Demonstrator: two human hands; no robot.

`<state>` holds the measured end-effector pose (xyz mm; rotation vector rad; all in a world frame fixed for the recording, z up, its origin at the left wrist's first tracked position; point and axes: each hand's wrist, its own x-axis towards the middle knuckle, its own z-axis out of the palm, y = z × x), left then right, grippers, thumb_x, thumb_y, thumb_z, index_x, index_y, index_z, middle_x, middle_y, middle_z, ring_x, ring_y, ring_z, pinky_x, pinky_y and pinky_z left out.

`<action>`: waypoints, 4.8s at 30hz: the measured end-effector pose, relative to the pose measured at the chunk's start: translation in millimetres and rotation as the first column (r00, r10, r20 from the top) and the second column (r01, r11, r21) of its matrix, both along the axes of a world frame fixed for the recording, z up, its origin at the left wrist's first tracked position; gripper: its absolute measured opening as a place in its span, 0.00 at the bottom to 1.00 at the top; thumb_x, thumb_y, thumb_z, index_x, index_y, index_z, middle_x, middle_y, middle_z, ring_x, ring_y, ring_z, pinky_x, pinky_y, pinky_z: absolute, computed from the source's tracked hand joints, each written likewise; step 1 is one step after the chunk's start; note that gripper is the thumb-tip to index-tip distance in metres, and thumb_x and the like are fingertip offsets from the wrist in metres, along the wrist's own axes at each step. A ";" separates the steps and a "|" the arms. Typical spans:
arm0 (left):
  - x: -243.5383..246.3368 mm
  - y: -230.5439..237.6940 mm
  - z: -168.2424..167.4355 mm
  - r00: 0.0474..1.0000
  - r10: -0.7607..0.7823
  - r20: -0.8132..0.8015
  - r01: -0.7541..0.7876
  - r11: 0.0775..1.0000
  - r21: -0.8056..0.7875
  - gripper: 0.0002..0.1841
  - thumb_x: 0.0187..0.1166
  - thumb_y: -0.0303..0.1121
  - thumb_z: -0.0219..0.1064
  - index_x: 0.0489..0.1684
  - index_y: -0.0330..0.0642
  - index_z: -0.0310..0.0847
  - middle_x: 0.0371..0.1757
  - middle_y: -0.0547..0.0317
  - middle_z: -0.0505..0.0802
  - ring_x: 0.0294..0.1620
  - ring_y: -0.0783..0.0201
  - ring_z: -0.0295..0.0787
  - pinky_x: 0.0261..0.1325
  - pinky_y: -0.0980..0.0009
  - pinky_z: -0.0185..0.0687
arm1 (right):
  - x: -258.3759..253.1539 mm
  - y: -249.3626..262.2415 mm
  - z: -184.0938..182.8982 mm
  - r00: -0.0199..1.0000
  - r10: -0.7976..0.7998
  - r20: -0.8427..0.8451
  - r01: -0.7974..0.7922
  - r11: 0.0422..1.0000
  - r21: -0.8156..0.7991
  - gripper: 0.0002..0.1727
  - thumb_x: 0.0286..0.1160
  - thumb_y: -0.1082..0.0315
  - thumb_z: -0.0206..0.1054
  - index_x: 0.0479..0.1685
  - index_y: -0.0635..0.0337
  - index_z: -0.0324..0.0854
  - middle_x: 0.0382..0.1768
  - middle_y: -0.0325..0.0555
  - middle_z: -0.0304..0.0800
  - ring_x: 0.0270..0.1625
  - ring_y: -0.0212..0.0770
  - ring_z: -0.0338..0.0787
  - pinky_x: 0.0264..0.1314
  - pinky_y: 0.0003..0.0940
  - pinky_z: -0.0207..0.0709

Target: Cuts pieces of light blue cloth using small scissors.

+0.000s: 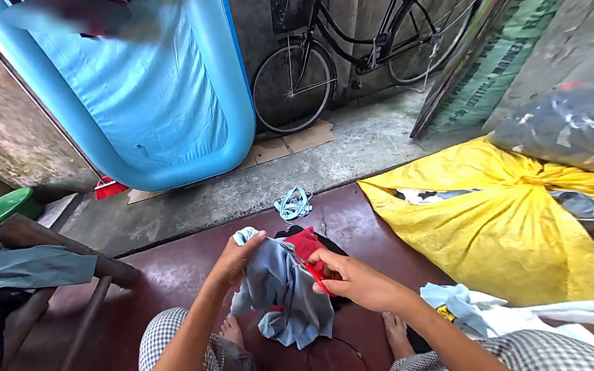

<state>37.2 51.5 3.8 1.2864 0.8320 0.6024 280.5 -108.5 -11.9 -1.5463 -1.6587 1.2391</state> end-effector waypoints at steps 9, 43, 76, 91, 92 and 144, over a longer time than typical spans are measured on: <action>-22.0 1.6 -15.4 0.950 -0.283 0.131 0.312 0.848 -0.429 0.38 0.69 0.77 0.60 0.48 0.48 0.87 0.40 0.57 0.95 0.43 0.65 0.94 0.50 0.65 0.91 | -1.7 -0.6 -0.4 0.989 0.002 -0.149 -0.009 0.999 -0.049 0.25 0.74 0.51 0.74 0.68 0.47 0.77 0.41 0.37 0.88 0.38 0.32 0.87 0.41 0.30 0.81; 1.2 -38.9 12.9 0.947 0.296 0.126 -0.272 0.946 -0.175 0.15 0.80 0.42 0.72 0.54 0.40 0.88 0.41 0.47 0.95 0.40 0.58 0.93 0.48 0.60 0.91 | -15.1 2.7 -9.4 0.822 0.186 -0.539 -0.283 0.954 -0.102 0.29 0.74 0.56 0.76 0.72 0.51 0.70 0.43 0.41 0.88 0.43 0.32 0.88 0.47 0.29 0.83; 0.5 -34.9 3.6 0.961 0.271 0.055 -0.260 0.954 -0.152 0.16 0.82 0.44 0.70 0.56 0.42 0.87 0.42 0.48 0.94 0.42 0.58 0.93 0.49 0.59 0.90 | -35.7 2.8 -12.2 0.997 -0.041 0.061 0.033 0.991 0.128 0.29 0.69 0.44 0.75 0.69 0.44 0.78 0.40 0.34 0.88 0.40 0.30 0.87 0.42 0.31 0.83; -18.9 -25.4 27.8 0.951 0.278 0.138 -0.246 0.946 -0.209 0.14 0.79 0.41 0.73 0.51 0.41 0.88 0.39 0.49 0.94 0.37 0.61 0.92 0.45 0.62 0.90 | -36.1 8.0 -10.2 0.755 0.067 -0.653 -0.218 0.964 -0.153 0.23 0.75 0.64 0.74 0.69 0.50 0.75 0.40 0.43 0.91 0.38 0.37 0.92 0.44 0.33 0.89; -18.6 -25.8 27.8 0.953 0.273 0.135 -0.239 0.945 -0.222 0.14 0.79 0.42 0.72 0.51 0.41 0.87 0.38 0.49 0.94 0.37 0.61 0.92 0.44 0.63 0.90 | -36.9 8.6 -10.7 0.754 0.075 -0.652 -0.226 0.962 -0.151 0.23 0.75 0.64 0.73 0.69 0.49 0.75 0.40 0.43 0.90 0.39 0.37 0.93 0.45 0.34 0.89; -3.7 -32.6 17.8 0.911 0.316 0.267 -0.195 0.898 -0.395 0.14 0.86 0.41 0.65 0.50 0.37 0.85 0.36 0.47 0.93 0.36 0.60 0.92 0.43 0.63 0.91 | -44.1 18.1 2.3 0.843 0.164 -0.512 -0.206 0.978 -0.026 0.29 0.72 0.58 0.77 0.70 0.52 0.72 0.40 0.39 0.88 0.40 0.32 0.88 0.45 0.29 0.83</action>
